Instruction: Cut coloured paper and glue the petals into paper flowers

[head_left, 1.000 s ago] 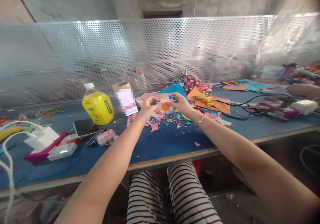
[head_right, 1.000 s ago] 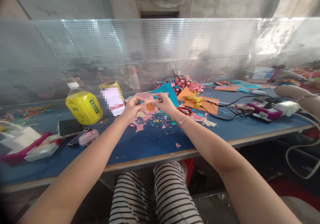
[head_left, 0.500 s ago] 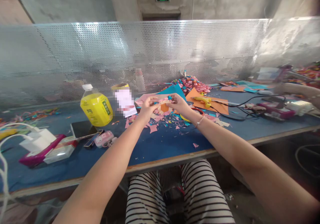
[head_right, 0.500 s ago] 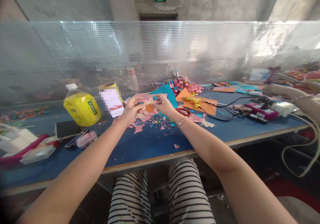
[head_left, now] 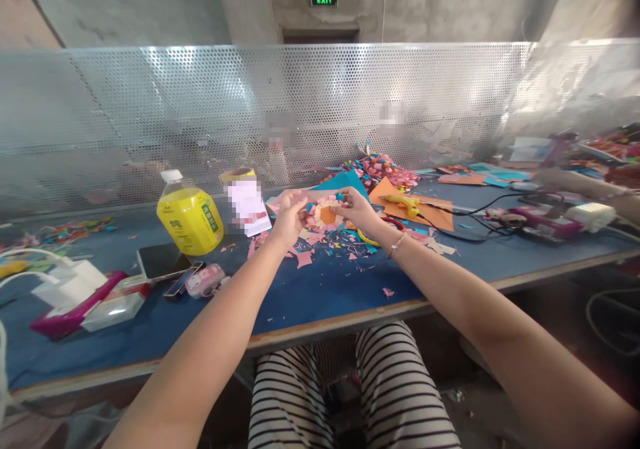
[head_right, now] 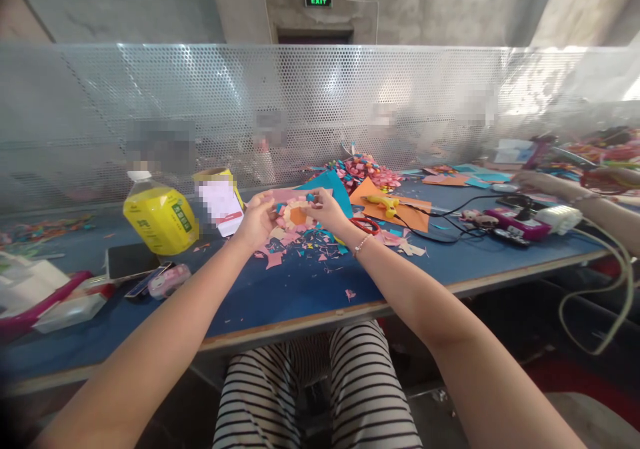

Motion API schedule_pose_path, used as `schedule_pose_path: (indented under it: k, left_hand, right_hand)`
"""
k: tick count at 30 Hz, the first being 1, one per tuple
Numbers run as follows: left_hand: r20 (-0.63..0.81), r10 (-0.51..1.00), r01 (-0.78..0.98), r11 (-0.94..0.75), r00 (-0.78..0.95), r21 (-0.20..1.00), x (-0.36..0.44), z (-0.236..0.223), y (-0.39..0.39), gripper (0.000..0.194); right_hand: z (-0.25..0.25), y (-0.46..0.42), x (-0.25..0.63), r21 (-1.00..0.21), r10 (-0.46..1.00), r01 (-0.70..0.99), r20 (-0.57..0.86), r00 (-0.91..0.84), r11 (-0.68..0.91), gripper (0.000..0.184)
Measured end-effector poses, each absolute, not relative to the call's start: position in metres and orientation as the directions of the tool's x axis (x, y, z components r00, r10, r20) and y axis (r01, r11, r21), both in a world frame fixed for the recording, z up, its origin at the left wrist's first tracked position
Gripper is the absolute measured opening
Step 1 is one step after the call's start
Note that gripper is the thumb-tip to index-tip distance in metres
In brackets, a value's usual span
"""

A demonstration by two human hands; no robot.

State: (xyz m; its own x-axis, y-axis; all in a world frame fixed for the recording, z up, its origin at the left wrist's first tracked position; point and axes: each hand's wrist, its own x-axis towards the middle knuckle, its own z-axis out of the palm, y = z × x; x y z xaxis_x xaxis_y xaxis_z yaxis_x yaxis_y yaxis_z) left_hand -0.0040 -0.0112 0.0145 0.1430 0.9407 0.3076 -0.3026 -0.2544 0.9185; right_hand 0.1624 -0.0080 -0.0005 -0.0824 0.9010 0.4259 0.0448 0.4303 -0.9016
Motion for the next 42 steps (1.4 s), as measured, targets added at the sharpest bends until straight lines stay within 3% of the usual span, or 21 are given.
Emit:
schedule_pose_path:
  k: [4,7,10,13,16,18,20,21,24,27,31,35,38,40,42]
  left_hand:
    - [0.295,0.947,-0.265,-0.254,0.126,0.93,-0.008,0.015,-0.006,0.031]
    - [0.341,0.94,-0.138,-0.336,0.02,0.932,-0.013,0.014,0.0,0.025]
    - [0.41,0.9,0.184,-0.383,-0.145,0.905,-0.022,0.011,0.006,0.02]
    - [0.427,0.902,0.566,-0.322,-0.06,0.759,-0.032,0.009,0.01,0.012]
    - [0.427,0.902,0.771,-0.314,0.06,0.555,-0.04,0.008,0.012,0.034]
    - [0.476,0.878,0.822,-0.311,0.055,0.477,-0.044,0.011,0.012,0.046]
    - [0.535,0.845,0.831,-0.314,0.023,0.46,-0.047,0.019,0.009,0.045]
    - [0.574,0.819,0.825,-0.331,0.01,0.458,-0.048,0.024,0.006,0.042]
    - [0.684,0.725,0.78,-0.471,0.077,0.411,-0.044,0.047,-0.013,0.033]
    - [0.605,0.716,0.609,-0.664,0.348,0.435,-0.024,0.066,-0.046,0.021]
    - [0.512,0.668,0.461,-0.744,0.54,0.484,0.016,0.069,-0.095,0.042]
    - [0.193,0.624,0.465,-0.722,0.757,0.513,0.025,0.066,-0.141,0.067]
    - [-0.081,0.516,0.472,-0.694,0.853,0.543,0.009,0.072,-0.167,0.062]
    - [-0.147,0.387,0.394,-0.702,0.91,0.593,-0.001,0.076,-0.18,0.063]
    - [-0.143,0.359,0.368,-0.701,0.922,0.611,-0.009,0.079,-0.191,0.063]
  right_hand:
    - [-0.001,-0.008,0.162,-0.907,0.905,0.033,0.417,-0.082,0.421,0.038]
    - [0.001,-0.009,0.164,-0.917,0.914,0.016,0.397,-0.085,0.399,0.039]
    - [0.003,-0.009,0.167,-0.927,0.921,-0.045,0.374,-0.111,0.371,0.04]
    - [0.0,-0.007,0.17,-0.938,0.916,-0.07,0.346,-0.203,0.339,0.036]
    - [-0.005,-0.004,0.174,-0.859,0.889,0.247,0.398,-0.227,0.448,0.038]
    - [-0.005,0.0,0.181,-0.659,0.819,0.508,0.539,-0.195,0.554,0.04]
    - [0.0,0.005,0.193,-0.499,0.714,0.637,0.69,-0.118,0.587,0.031]
    - [0.003,0.008,0.2,-0.482,0.67,0.659,0.741,-0.044,0.577,0.024]
    - [0.012,0.014,0.22,-0.57,0.625,0.636,0.761,0.171,0.52,0.018]
    - [0.018,0.009,0.219,-0.648,0.683,0.551,0.708,0.179,0.527,0.015]
    - [0.03,-0.03,0.19,-0.595,0.626,0.27,0.779,-0.039,0.757,0.032]
    - [0.032,-0.091,0.179,-0.475,0.469,0.131,0.717,-0.516,0.87,0.048]
    - [0.021,-0.132,0.188,-0.262,0.291,0.152,0.649,-0.703,0.953,0.043]
    - [0.015,-0.155,0.192,-0.127,0.28,0.254,0.576,-0.768,0.959,0.038]
    - [0.013,-0.175,0.194,-0.072,0.289,0.297,0.528,-0.798,0.952,0.037]
